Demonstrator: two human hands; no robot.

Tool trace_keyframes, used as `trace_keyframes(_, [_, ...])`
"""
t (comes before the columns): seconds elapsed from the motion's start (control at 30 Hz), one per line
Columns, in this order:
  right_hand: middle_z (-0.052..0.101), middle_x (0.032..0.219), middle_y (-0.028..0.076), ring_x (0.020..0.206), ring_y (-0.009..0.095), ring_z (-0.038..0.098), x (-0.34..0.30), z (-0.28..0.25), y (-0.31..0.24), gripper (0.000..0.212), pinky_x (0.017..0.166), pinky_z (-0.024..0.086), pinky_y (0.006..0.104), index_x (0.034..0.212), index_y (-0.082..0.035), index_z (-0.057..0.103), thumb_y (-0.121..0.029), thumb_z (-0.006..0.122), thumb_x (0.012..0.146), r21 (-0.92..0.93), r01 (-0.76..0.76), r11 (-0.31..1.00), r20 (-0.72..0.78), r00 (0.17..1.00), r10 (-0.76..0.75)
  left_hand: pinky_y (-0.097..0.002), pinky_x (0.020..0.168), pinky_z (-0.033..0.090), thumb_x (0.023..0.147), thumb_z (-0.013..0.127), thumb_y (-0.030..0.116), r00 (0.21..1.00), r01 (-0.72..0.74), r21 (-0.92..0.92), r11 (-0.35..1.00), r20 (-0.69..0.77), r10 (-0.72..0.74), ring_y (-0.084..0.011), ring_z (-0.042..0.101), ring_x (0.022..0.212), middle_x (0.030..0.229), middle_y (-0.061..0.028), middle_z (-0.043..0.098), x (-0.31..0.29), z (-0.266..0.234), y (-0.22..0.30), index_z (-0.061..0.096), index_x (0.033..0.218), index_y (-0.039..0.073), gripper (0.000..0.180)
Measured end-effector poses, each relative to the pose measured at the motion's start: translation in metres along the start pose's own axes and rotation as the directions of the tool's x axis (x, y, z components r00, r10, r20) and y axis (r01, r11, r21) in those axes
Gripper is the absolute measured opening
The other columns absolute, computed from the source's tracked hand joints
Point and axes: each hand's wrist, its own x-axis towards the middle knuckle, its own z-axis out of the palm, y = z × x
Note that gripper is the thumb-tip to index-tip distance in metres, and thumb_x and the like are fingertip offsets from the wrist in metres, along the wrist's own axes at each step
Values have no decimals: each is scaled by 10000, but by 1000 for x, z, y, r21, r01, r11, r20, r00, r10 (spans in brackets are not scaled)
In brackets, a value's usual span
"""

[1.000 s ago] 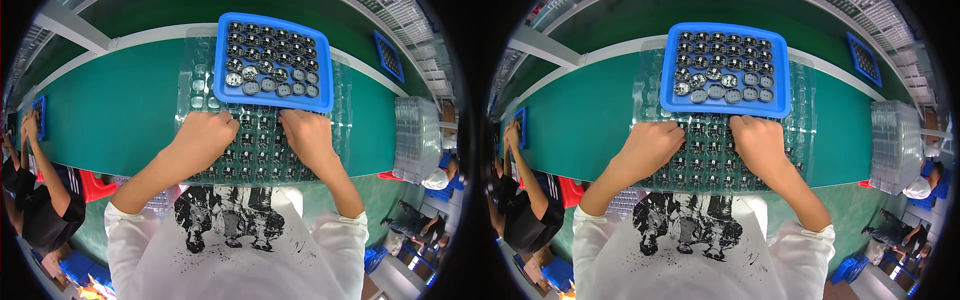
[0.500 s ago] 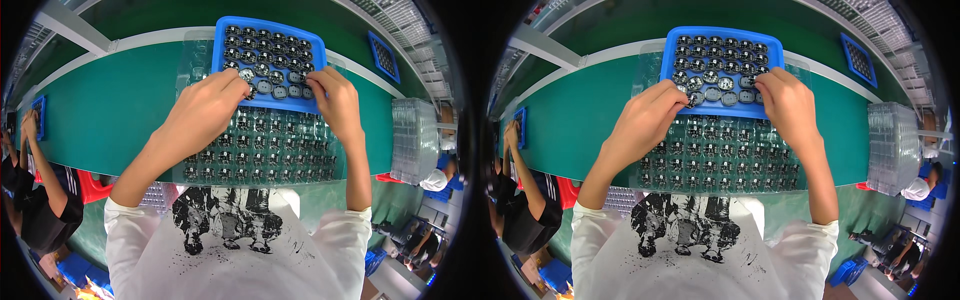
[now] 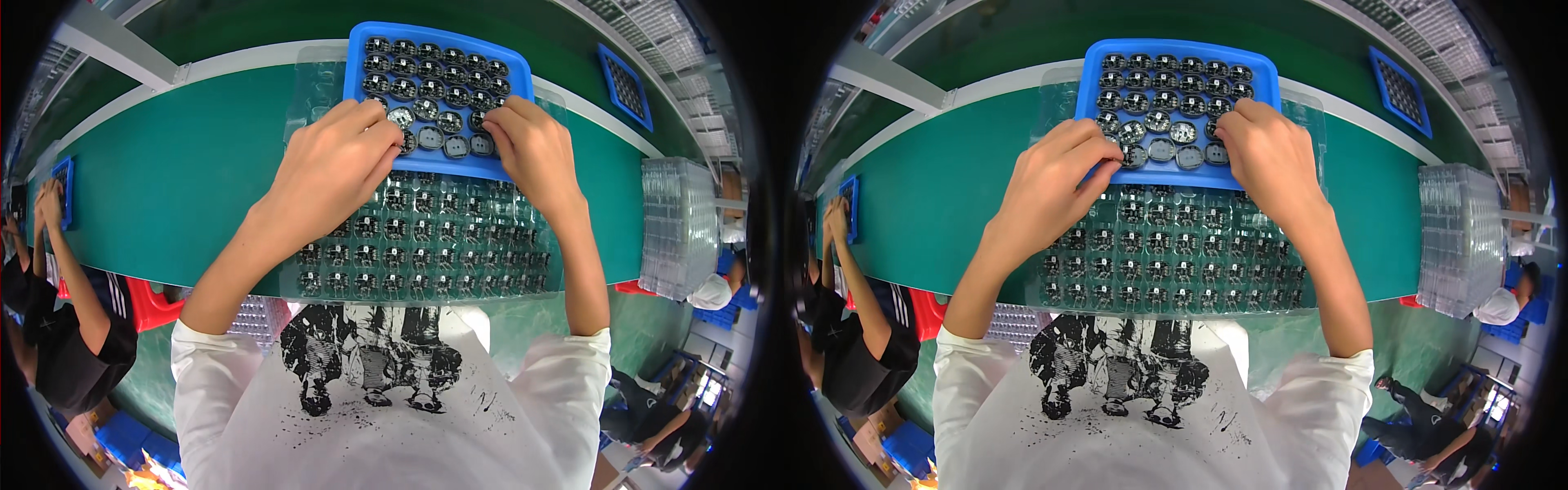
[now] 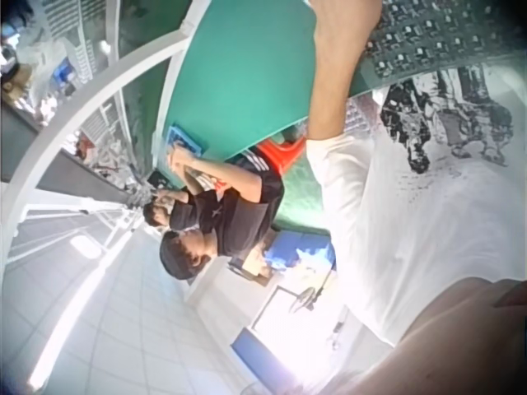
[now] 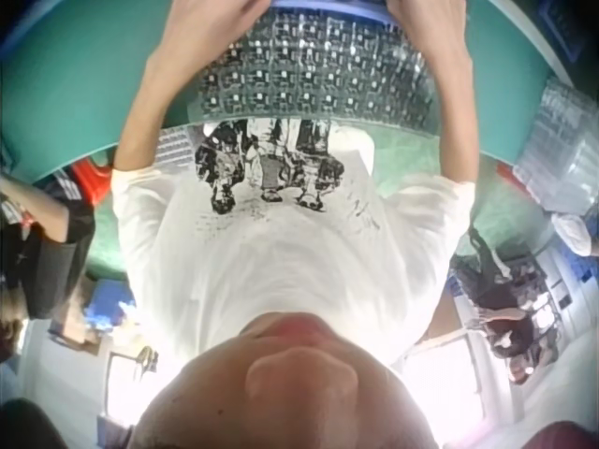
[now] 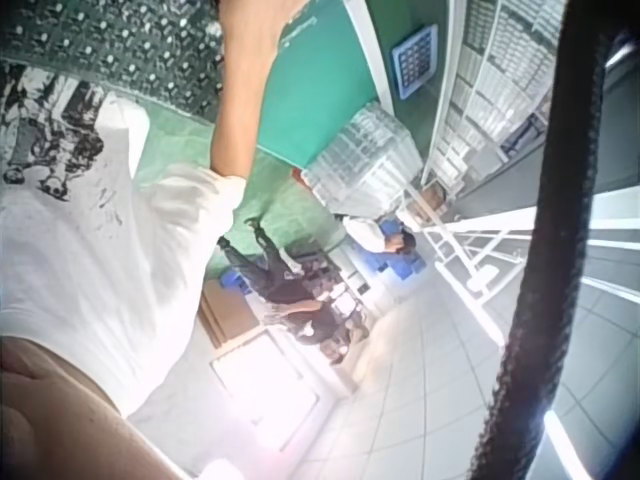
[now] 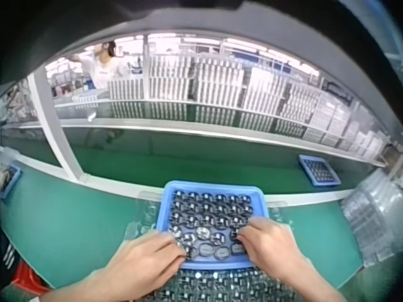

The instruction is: Manually placing small electronic components into designated slots on a circuit board tray.

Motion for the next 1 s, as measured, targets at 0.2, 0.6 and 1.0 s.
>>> trace_keyframes(0.2, [611, 819, 104, 746, 323, 638, -1, 8, 1, 65, 622, 512, 415, 885, -23, 681, -37, 704, 826, -36, 19, 999, 16, 1000, -18, -391, 631, 519, 823, 710, 65, 1000, -8, 33, 999, 17, 8, -261, 599, 816, 838, -72, 571, 2, 2, -1, 626, 825, 28, 92])
trace_keyframes(0.6, [648, 847, 102, 750, 335, 654, -9, 16, 4, 66, 643, 521, 418, 878, -33, 686, -3, 687, 819, 88, -47, 995, -33, 998, 50, -395, 687, 521, 829, 720, 82, 991, 12, 93, 996, 135, -25, -251, 594, 846, 841, -55, 594, 8, 2, -1, 690, 843, 36, 57])
trace_keyframes(1.0, [645, 849, 101, 746, 337, 648, -11, 18, 4, 63, 641, 518, 421, 894, -36, 678, -21, 688, 834, 107, -30, 994, -65, 997, 37, -399, 688, 580, 688, 706, 11, 958, -125, 185, 975, 280, 70, -284, 632, 893, 838, -101, 657, 24, 2, 7, 695, 749, 9, 62])
